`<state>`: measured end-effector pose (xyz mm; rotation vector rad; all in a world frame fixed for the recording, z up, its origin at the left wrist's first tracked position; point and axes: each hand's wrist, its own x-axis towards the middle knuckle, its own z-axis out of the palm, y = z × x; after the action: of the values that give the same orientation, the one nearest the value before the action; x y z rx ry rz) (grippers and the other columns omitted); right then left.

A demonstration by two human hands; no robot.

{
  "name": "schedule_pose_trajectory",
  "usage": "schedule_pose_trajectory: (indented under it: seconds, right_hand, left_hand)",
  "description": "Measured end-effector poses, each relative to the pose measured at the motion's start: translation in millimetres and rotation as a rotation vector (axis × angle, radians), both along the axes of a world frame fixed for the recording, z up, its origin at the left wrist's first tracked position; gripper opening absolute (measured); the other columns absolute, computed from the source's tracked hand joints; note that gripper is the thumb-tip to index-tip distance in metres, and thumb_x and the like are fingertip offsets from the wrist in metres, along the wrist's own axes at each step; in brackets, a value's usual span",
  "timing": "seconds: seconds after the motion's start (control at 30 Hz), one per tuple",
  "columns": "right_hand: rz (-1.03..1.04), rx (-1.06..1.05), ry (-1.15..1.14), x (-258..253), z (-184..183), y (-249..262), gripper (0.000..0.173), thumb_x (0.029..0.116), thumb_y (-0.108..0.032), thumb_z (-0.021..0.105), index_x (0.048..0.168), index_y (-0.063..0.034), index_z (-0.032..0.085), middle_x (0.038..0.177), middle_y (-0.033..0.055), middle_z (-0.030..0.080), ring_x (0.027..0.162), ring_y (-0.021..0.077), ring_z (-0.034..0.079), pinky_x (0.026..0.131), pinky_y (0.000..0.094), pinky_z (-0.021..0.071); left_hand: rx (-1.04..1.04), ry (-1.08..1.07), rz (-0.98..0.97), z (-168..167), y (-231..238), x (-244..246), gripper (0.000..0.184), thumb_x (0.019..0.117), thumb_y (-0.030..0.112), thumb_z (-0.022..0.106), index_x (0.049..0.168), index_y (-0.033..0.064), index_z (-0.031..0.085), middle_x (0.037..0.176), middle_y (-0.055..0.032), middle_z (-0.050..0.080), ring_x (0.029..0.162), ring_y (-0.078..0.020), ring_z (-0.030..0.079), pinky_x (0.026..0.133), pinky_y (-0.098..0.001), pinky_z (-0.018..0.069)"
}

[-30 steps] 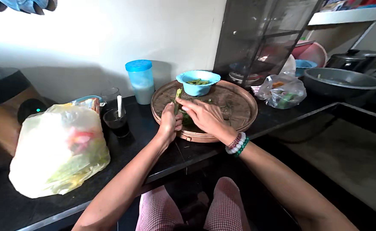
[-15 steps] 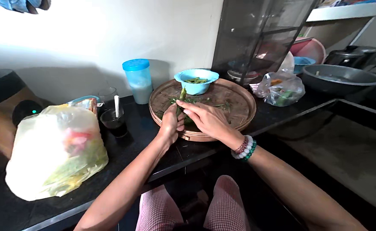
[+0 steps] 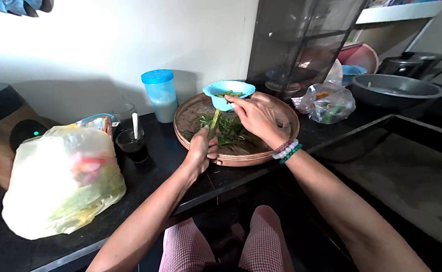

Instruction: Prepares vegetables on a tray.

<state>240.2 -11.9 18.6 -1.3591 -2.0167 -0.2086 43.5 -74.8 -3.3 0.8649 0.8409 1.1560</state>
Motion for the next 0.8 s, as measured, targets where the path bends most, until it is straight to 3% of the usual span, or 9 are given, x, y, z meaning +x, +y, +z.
schedule_pose_trajectory:
  seconds: [0.07,0.1,0.17,0.27,0.33,0.43,0.67,0.8]
  right_hand:
    - [0.101,0.032,0.062,-1,-1,-35,0.037,0.1100,-0.035,0.045,0.142,-0.0269,0.062,0.091,0.0149,0.069,0.074,0.0361,0.066,0.061,0.0559,0.0507]
    - [0.146,0.029,0.076,-7,0,-51,0.037,0.1099,-0.034,0.046,0.142,-0.0256,0.063,0.093,0.0132,0.069,0.074,0.0338,0.066,0.061,0.0546,0.0515]
    - [0.187,0.035,0.037,-21,-6,-61,0.038,0.1096,-0.037,0.044,0.144,-0.0346,0.061,0.104,0.0062,0.074,0.081,0.0276,0.071,0.065,0.0535,0.0553]
    - [0.211,0.021,-0.035,-37,-27,-56,0.040,0.1092,-0.043,0.042,0.146,-0.0453,0.055,0.089,0.0041,0.069,0.072,0.0238,0.066,0.059,0.0471,0.0521]
    - [0.202,0.039,-0.047,-40,-33,-51,0.039,0.1087,-0.044,0.042,0.146,-0.0465,0.055,0.082,0.0041,0.065,0.065,0.0229,0.063,0.053,0.0442,0.0490]
    - [0.192,0.072,-0.045,-43,-29,-48,0.039,0.1083,-0.043,0.044,0.144,-0.0459,0.057,0.084,0.0040,0.066,0.065,0.0229,0.063,0.052,0.0439,0.0484]
    - [0.171,0.092,-0.063,-45,-24,-47,0.038,0.1083,-0.043,0.044,0.143,-0.0459,0.058,0.085,0.0046,0.066,0.066,0.0237,0.062,0.052,0.0436,0.0467]
    - [0.104,0.033,0.007,-22,-14,-40,0.038,0.1087,-0.041,0.047,0.142,-0.0308,0.061,0.097,0.0143,0.068,0.077,0.0361,0.067,0.059,0.0559,0.0509]
  left_hand:
    - [-0.020,-0.033,0.004,3,3,0,0.048,0.1121,0.047,0.024,0.105,0.0097,0.053,0.055,0.0058,0.034,0.037,-0.0033,0.030,0.035,-0.0164,0.0276]
    - [-0.016,-0.036,0.018,3,4,0,0.047,0.1122,0.047,0.025,0.105,0.0096,0.054,0.056,0.0055,0.035,0.038,-0.0035,0.030,0.035,-0.0165,0.0281]
    - [-0.014,-0.054,0.044,4,5,1,0.045,0.1127,0.044,0.026,0.104,0.0096,0.053,0.059,0.0039,0.040,0.039,-0.0039,0.034,0.036,-0.0162,0.0307]
    - [-0.057,-0.089,0.056,4,5,1,0.043,0.1128,0.040,0.025,0.090,0.0129,0.050,0.055,0.0035,0.039,0.038,-0.0036,0.032,0.035,-0.0162,0.0278]
    - [-0.078,-0.106,0.047,5,5,0,0.046,0.1130,0.040,0.024,0.085,0.0128,0.048,0.054,0.0041,0.037,0.037,-0.0029,0.030,0.035,-0.0158,0.0260]
    - [-0.090,-0.131,0.045,11,4,-3,0.047,0.1125,0.038,0.023,0.079,0.0142,0.046,0.052,0.0051,0.033,0.036,-0.0027,0.027,0.035,-0.0155,0.0238]
    - [-0.119,-0.176,-0.001,15,4,-8,0.048,0.1118,0.041,0.022,0.079,0.0154,0.046,0.053,0.0059,0.033,0.036,-0.0022,0.026,0.034,-0.0148,0.0239]
    - [-0.117,-0.221,-0.117,9,-1,-11,0.043,0.1122,0.042,0.024,0.098,0.0116,0.051,0.053,0.0070,0.035,0.035,-0.0008,0.031,0.033,-0.0134,0.0290]
